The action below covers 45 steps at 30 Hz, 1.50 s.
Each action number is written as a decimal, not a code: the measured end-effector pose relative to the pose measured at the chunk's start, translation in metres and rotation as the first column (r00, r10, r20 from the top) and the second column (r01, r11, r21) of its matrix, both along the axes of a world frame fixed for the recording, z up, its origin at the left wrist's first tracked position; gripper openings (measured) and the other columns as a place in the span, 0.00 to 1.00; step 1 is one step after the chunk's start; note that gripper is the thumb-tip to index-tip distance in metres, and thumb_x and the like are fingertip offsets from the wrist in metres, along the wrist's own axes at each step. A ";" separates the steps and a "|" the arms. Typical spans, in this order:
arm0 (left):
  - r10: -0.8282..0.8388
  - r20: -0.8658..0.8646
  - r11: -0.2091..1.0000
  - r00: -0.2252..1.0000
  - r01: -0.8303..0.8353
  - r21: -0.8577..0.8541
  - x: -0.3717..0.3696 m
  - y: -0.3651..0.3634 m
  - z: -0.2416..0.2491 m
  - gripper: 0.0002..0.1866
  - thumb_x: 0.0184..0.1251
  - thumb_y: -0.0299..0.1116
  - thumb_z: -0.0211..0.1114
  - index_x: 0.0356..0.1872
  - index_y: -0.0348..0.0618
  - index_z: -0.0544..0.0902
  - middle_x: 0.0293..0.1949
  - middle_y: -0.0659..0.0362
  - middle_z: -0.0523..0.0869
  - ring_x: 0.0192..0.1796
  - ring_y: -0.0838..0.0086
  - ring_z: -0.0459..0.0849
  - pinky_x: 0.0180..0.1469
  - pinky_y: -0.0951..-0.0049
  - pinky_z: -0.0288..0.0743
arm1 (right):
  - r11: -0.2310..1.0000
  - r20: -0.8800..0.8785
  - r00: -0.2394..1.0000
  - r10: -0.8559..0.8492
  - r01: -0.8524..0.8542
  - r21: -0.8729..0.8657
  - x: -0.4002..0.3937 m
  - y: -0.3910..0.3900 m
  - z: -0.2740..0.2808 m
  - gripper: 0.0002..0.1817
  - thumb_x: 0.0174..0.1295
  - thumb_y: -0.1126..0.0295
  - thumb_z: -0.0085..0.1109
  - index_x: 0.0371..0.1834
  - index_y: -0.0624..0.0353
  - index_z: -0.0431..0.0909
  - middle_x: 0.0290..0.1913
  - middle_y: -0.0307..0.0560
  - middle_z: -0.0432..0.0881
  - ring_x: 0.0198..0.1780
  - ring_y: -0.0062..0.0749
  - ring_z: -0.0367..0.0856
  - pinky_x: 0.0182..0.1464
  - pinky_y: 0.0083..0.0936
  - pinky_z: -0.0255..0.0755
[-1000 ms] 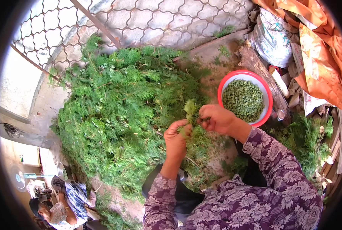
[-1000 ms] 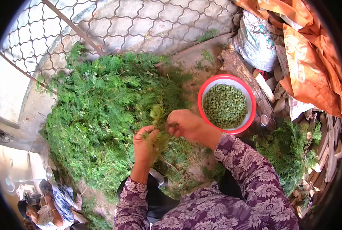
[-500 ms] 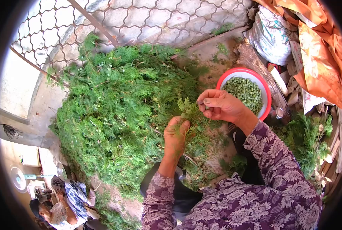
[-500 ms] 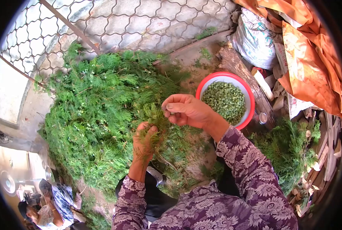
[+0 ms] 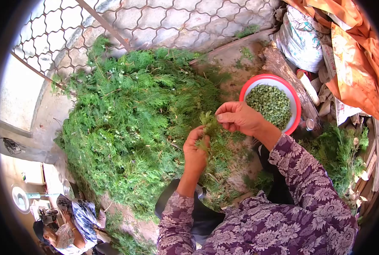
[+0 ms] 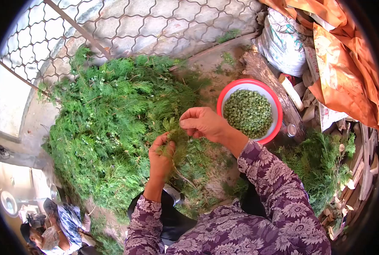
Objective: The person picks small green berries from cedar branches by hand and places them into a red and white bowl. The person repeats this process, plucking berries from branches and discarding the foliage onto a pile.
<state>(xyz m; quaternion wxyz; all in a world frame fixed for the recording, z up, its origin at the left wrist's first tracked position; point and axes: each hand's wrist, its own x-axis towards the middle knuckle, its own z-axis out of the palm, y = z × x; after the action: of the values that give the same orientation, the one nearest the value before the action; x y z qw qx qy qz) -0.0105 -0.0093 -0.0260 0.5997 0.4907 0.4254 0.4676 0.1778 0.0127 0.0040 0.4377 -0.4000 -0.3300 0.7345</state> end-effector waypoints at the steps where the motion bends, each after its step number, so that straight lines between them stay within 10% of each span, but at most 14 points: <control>1: 0.001 0.000 1.000 1.000 -0.001 0.001 0.000 -0.001 0.000 0.06 0.60 0.22 0.57 0.37 0.39 0.77 0.45 0.62 0.76 0.33 0.86 0.73 0.34 0.86 0.67 | 1.000 0.039 0.999 0.007 -0.007 0.019 -0.002 -0.001 0.002 0.07 0.56 0.67 0.59 0.33 0.58 0.75 0.25 0.33 0.76 0.23 0.15 0.73 0.21 0.12 0.64; 9: 0.029 0.042 0.996 0.999 -0.025 -0.083 -0.001 -0.006 0.006 0.06 0.60 0.23 0.59 0.38 0.38 0.78 0.30 0.68 0.78 0.30 0.89 0.70 0.30 0.88 0.64 | 0.987 -0.108 0.994 -0.014 0.030 0.156 -0.009 -0.007 0.024 0.08 0.56 0.66 0.59 0.32 0.58 0.76 0.25 0.32 0.76 0.22 0.14 0.72 0.23 0.12 0.64; 14: 0.013 0.006 0.999 1.000 -0.012 -0.031 0.002 -0.005 -0.001 0.06 0.59 0.24 0.60 0.38 0.38 0.78 0.30 0.68 0.78 0.30 0.89 0.70 0.30 0.88 0.63 | 0.818 0.584 0.791 -0.181 -0.208 0.536 -0.013 -0.006 0.009 0.09 0.52 0.67 0.60 0.30 0.62 0.78 0.24 0.36 0.77 0.25 0.16 0.71 0.28 0.17 0.65; 17: 0.004 0.006 0.999 1.000 -0.003 -0.039 -0.001 -0.004 -0.004 0.06 0.60 0.23 0.59 0.39 0.38 0.79 0.30 0.68 0.78 0.30 0.89 0.70 0.31 0.88 0.63 | 0.852 0.622 0.768 -0.151 -0.218 0.477 -0.010 -0.003 0.000 0.12 0.46 0.64 0.62 0.27 0.62 0.78 0.22 0.40 0.77 0.25 0.17 0.72 0.28 0.19 0.66; 45: -0.204 0.035 0.974 0.978 0.207 -0.094 -0.007 -0.006 0.015 0.05 0.57 0.22 0.61 0.35 0.39 0.80 0.27 0.70 0.77 0.30 0.89 0.70 0.31 0.87 0.64 | 0.926 0.362 0.908 0.209 -0.303 0.224 -0.001 -0.006 0.011 0.10 0.50 0.65 0.64 0.28 0.60 0.77 0.23 0.32 0.74 0.25 0.12 0.68 0.26 0.14 0.62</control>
<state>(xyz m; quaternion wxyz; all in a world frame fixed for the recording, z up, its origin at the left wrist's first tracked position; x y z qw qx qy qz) -0.0174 -0.0155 -0.0111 0.6734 0.4962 0.3871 0.3880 0.1763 0.0070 0.0150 0.3260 -0.4057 -0.5479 0.6549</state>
